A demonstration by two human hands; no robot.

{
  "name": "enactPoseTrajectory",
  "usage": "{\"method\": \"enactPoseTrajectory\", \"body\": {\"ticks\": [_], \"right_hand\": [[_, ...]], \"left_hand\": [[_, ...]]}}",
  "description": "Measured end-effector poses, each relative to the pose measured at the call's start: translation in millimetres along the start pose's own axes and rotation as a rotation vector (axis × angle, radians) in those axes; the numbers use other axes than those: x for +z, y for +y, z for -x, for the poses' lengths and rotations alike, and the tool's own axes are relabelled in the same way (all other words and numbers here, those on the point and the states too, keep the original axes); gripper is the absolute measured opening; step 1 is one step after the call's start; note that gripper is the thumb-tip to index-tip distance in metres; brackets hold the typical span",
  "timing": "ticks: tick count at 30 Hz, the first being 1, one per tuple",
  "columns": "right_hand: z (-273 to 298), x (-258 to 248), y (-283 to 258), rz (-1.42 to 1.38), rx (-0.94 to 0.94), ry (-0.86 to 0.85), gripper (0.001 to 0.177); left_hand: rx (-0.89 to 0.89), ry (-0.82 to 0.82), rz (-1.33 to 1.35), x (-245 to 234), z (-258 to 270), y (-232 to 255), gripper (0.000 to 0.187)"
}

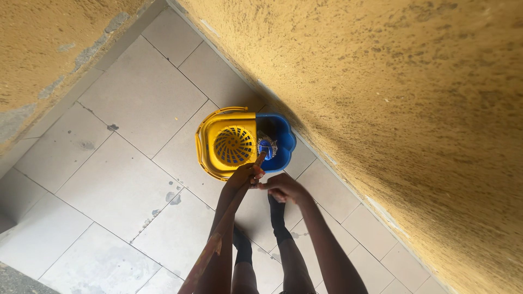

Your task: The person mops a tiled floor using a string mop and a yellow and blue bucket. They repeatedly dip the mop into the bucket, wring it out using the built-in spinner, and scrub the floor in a small corner area.

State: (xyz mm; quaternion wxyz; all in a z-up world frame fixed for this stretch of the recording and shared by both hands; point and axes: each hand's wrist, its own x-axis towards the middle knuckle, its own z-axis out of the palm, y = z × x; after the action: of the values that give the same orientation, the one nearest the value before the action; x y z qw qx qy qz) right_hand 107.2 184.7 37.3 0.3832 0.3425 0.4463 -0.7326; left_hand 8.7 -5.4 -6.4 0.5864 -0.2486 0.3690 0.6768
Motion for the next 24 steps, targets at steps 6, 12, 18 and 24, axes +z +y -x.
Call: {"method": "enactPoseTrajectory", "body": {"ticks": [6, 12, 18, 24], "right_hand": [[-77, -58, -5, -0.545, 0.222, 0.436, 0.065], [-131, -61, -11, -0.967, 0.047, 0.115, 0.075], [-146, -89, 1, -0.944, 0.15, 0.113, 0.061], [-171, -99, 5, -0.728, 0.202, 0.147, 0.061]], "left_hand": [[-0.009, 0.008, 0.071, 26, 46, 17, 0.014], [-0.036, -0.102, 0.083, 32, 68, 17, 0.019], [-0.119, -0.182, 0.058, 19, 73, 17, 0.031], [-0.125, -0.225, 0.062, 11, 79, 10, 0.042]]}}
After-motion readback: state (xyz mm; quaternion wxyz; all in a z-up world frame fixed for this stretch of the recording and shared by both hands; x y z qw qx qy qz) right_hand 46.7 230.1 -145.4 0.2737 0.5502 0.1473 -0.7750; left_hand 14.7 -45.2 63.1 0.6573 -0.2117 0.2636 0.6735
